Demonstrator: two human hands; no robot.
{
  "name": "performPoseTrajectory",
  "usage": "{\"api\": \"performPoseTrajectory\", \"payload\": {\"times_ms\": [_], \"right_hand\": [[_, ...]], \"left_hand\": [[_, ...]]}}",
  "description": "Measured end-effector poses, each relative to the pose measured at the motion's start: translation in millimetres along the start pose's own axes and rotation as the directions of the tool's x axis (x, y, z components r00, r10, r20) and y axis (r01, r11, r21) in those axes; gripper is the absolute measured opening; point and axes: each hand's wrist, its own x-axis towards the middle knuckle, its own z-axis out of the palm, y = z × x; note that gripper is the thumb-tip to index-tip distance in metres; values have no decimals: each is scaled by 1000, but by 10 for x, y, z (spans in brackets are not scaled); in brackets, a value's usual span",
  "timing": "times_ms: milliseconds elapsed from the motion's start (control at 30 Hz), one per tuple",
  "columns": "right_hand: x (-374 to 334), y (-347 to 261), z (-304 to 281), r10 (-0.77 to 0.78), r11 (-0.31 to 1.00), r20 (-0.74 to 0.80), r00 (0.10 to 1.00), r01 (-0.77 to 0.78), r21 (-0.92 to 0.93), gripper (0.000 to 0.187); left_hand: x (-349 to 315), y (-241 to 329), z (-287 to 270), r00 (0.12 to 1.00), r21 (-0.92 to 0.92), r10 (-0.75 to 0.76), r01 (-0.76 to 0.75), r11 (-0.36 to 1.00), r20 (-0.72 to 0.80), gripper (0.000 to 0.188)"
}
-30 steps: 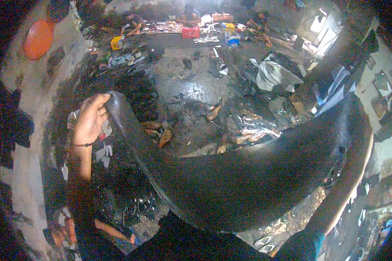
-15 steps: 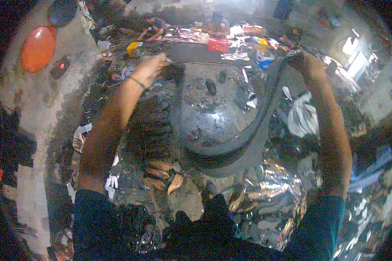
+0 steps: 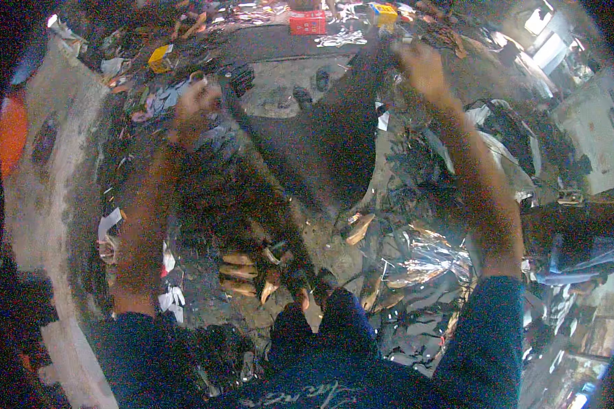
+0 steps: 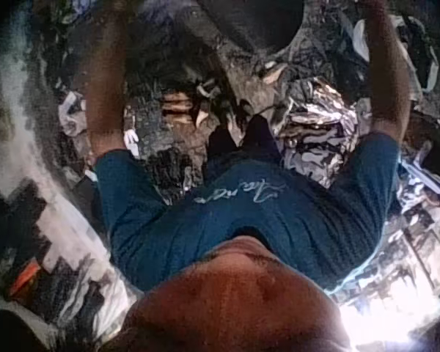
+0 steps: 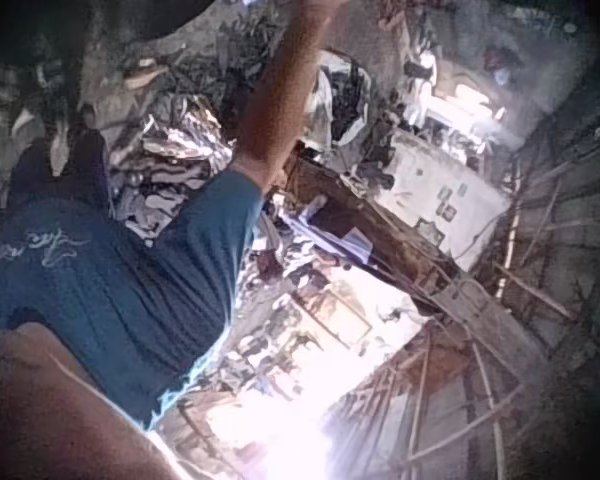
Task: The person applies a yellow adhesive to a large black rubber sheet using a brush, repeatedly dipping the brush into a container and spreading the adhesive across the surface. The person occasionally lifts and repositions the sheet to access different areas.
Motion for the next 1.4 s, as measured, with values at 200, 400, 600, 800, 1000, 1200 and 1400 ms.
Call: {"api": "performPoseTrajectory", "payload": {"times_ms": [200, 400, 600, 800, 1000, 1200, 1400], "right_hand": [[-1784, 2032, 1323, 215, 970, -66, 974, -221, -97, 29], [-3036, 3637, 2694, 637, 717, -117, 762, -642, -272, 26], [-4337, 5212, 2642, 771, 492, -184, 610, -754, -436, 26], [-5478, 4412, 3118, 883, 467, 167, 438, -788, -402, 20], [-6709, 2328, 1807, 987, 93, -113, 114, -980, -178, 22], [-8105, 360, 1273, 901, -283, -299, -314, -949, 141, 18], [-9396, -1414, 1870, 539, -389, -368, -758, -612, 689, 21]], "left_hand": [[-1207, -2265, 1256, 897, -201, -381, 341, 919, -223, 25], [-2571, -4145, 2395, 554, -263, -781, 739, 620, -288, 16], [-3908, -4516, 3589, 271, -47, -921, 954, 295, -280, 22], [-4861, -4717, 1832, 546, 299, -754, 836, 460, -366, 19], [-4542, -3643, 1281, 745, 196, -650, 622, 758, 152, 29], [-3428, -3542, 1189, 659, 263, -370, 261, 929, 655, 30], [-2340, -2208, 1951, 90, 645, -732, 408, 646, 676, 56]]}}
